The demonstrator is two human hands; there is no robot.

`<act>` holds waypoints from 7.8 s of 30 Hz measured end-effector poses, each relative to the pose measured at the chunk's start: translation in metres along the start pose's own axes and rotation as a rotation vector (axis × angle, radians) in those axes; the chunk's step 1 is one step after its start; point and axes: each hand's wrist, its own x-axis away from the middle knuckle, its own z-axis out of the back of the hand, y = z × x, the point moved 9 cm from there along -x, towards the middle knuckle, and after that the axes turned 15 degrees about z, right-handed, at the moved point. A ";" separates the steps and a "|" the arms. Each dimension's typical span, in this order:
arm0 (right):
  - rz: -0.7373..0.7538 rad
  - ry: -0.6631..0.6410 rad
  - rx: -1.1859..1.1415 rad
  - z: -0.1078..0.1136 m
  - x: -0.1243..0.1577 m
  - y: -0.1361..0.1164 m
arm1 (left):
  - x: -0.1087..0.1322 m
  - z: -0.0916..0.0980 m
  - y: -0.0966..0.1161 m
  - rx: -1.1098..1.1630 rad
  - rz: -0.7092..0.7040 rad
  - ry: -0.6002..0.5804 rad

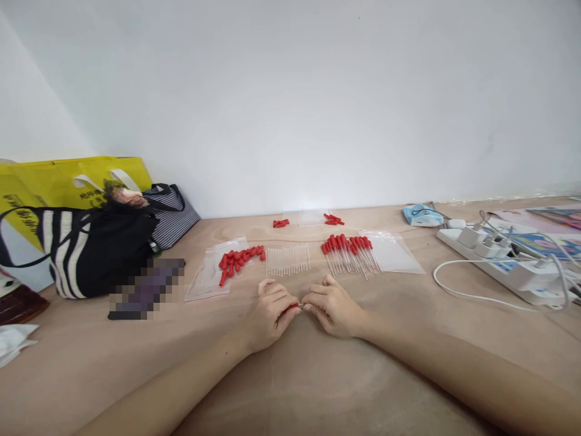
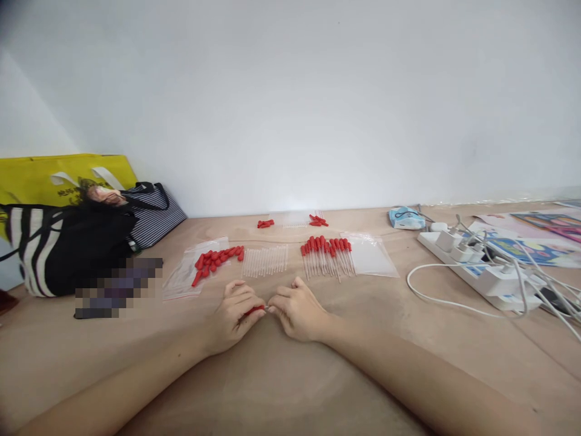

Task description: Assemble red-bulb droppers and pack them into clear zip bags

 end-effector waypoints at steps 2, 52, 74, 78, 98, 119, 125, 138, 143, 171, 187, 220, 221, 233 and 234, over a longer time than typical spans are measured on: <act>-0.015 -0.001 -0.009 0.003 0.001 0.003 | -0.001 0.002 -0.007 0.018 0.034 -0.006; -0.799 0.217 0.289 0.076 0.061 0.113 | -0.002 0.001 -0.049 0.145 0.365 0.004; -0.880 0.081 0.412 0.065 0.060 0.131 | -0.008 0.002 -0.036 0.107 0.261 -0.065; -0.798 -0.026 0.401 0.044 0.022 0.120 | -0.007 0.001 -0.033 0.122 0.244 -0.062; -1.062 -0.308 0.136 -0.003 -0.014 0.149 | -0.068 0.035 -0.144 -0.566 0.771 0.154; -0.180 -0.009 0.053 0.020 0.023 0.044 | -0.004 0.004 -0.025 0.039 0.147 -0.101; -0.131 0.035 0.082 0.016 0.023 0.032 | -0.007 -0.001 -0.025 0.092 0.101 -0.037; -0.168 0.112 -0.046 0.014 0.016 0.017 | -0.008 0.002 -0.028 0.178 0.212 -0.029; -0.170 0.080 -0.030 0.012 0.015 0.014 | -0.008 0.004 -0.027 0.234 0.250 -0.031; -0.025 -0.022 0.111 0.003 0.005 0.001 | 0.000 -0.005 -0.005 0.029 0.035 -0.069; -0.177 -0.092 0.260 0.020 0.008 0.015 | -0.002 0.010 -0.027 -0.033 0.195 0.101; -1.061 -0.173 0.210 0.004 -0.013 0.137 | -0.076 0.047 -0.146 -0.550 0.674 0.161; -1.071 -0.178 0.193 0.003 -0.014 0.139 | -0.080 0.045 -0.149 -0.558 0.669 0.154; -1.098 -0.231 0.045 -0.008 -0.021 0.150 | -0.087 0.032 -0.145 -0.685 0.602 0.118; -1.097 -0.229 0.042 -0.008 -0.022 0.149 | -0.087 0.031 -0.144 -0.692 0.597 0.124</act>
